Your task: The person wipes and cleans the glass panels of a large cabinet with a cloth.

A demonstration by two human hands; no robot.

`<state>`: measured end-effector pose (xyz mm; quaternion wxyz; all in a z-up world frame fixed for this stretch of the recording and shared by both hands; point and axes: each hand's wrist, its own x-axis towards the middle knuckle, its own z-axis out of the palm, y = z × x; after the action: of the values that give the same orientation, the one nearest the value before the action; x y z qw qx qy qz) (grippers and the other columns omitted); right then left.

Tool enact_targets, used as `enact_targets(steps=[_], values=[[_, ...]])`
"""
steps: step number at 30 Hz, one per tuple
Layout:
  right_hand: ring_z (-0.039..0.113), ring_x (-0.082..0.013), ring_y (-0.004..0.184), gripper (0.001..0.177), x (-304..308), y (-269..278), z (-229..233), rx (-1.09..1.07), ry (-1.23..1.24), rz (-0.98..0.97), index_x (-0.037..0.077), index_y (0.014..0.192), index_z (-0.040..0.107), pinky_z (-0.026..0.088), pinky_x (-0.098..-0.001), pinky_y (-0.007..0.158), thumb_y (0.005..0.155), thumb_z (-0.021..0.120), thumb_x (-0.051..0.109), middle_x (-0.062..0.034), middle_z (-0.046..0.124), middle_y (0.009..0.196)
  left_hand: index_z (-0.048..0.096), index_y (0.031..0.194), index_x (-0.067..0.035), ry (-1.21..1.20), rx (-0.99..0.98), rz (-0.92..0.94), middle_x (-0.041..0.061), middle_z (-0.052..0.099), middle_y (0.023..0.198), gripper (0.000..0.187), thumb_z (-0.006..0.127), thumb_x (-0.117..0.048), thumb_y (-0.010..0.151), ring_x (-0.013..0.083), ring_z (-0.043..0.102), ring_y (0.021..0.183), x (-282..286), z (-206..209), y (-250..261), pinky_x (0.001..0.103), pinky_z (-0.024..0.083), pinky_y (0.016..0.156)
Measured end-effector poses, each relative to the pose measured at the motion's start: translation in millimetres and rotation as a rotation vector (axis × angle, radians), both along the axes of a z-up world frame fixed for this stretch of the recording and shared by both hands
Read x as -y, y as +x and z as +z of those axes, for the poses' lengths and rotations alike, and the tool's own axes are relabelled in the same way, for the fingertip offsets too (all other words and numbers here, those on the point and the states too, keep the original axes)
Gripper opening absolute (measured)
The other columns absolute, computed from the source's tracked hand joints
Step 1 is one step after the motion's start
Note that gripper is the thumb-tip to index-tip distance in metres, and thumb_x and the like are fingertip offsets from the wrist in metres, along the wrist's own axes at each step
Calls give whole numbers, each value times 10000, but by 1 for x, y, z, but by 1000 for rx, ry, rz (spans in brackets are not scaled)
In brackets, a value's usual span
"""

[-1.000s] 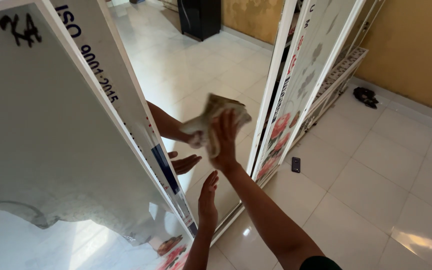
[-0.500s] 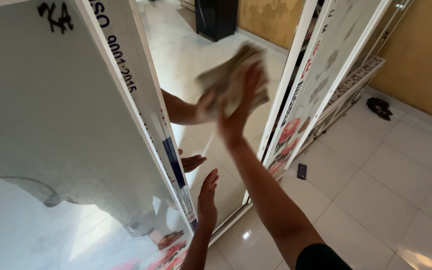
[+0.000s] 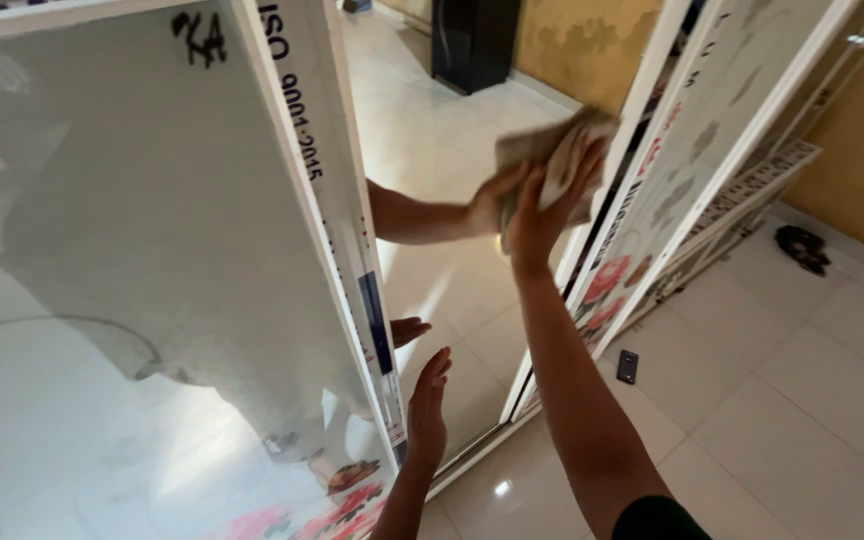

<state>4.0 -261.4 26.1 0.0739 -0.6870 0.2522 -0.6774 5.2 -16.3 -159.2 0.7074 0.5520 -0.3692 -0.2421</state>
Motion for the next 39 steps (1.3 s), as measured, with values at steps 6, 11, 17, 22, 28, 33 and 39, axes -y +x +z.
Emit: enact_targets(steps=[6,11,17,22,28,33,39], values=[[21,-298,1652,766,-42,25,29,16,-114,52,207,1716,156,17,-610,1343,1136,499,571,-105,37,1788,454,1530,-61,20,30,-5,125,533,1558,538,351,-358,1093,261,521,1418,1,4,-2,394,364,1184],[-15,-403,1632,719,-73,9,-42,-384,-448,120,235,1656,287,-19,-715,1270,1052,553,521,-119,1,1778,449,1533,-49,0,-3,-29,126,527,1565,536,352,-346,1097,261,514,1422,7,-3,-8,395,356,1197],[-10,-358,1647,677,-5,2,-57,-375,-494,-9,247,1688,285,-48,-663,1275,1121,515,536,-94,-55,1801,448,1537,-47,-28,-27,-20,113,527,1568,532,362,-331,1095,255,512,1420,4,0,-8,391,349,1201],[21,-310,1657,671,7,10,5,-204,-209,-127,255,1717,230,-26,-630,1321,1120,357,535,-57,-14,1820,453,1532,-52,-29,-51,3,108,526,1564,522,368,-324,1094,247,506,1425,-2,6,-6,386,348,1201],[62,-402,1633,571,-66,10,-12,-362,-401,56,234,1550,447,-12,-668,1298,1028,507,459,-101,118,1764,461,1530,-58,-16,-23,22,109,537,1555,514,371,-313,1093,248,519,1413,2,5,-9,388,354,1189],[99,-477,1612,492,-88,-6,-49,-473,-558,177,225,1411,629,0,-700,1280,952,636,402,-133,229,1718,488,1514,-58,-17,-6,2,118,559,1541,497,368,-296,1095,254,535,1404,8,3,-12,398,372,1180],[96,-477,1650,445,-8,4,-81,-489,-436,-104,179,1555,508,-14,-704,1338,1167,557,393,-232,189,1761,479,1523,-76,-18,-27,4,111,544,1553,513,359,-317,1086,257,528,1406,8,-1,-10,405,370,1174]])
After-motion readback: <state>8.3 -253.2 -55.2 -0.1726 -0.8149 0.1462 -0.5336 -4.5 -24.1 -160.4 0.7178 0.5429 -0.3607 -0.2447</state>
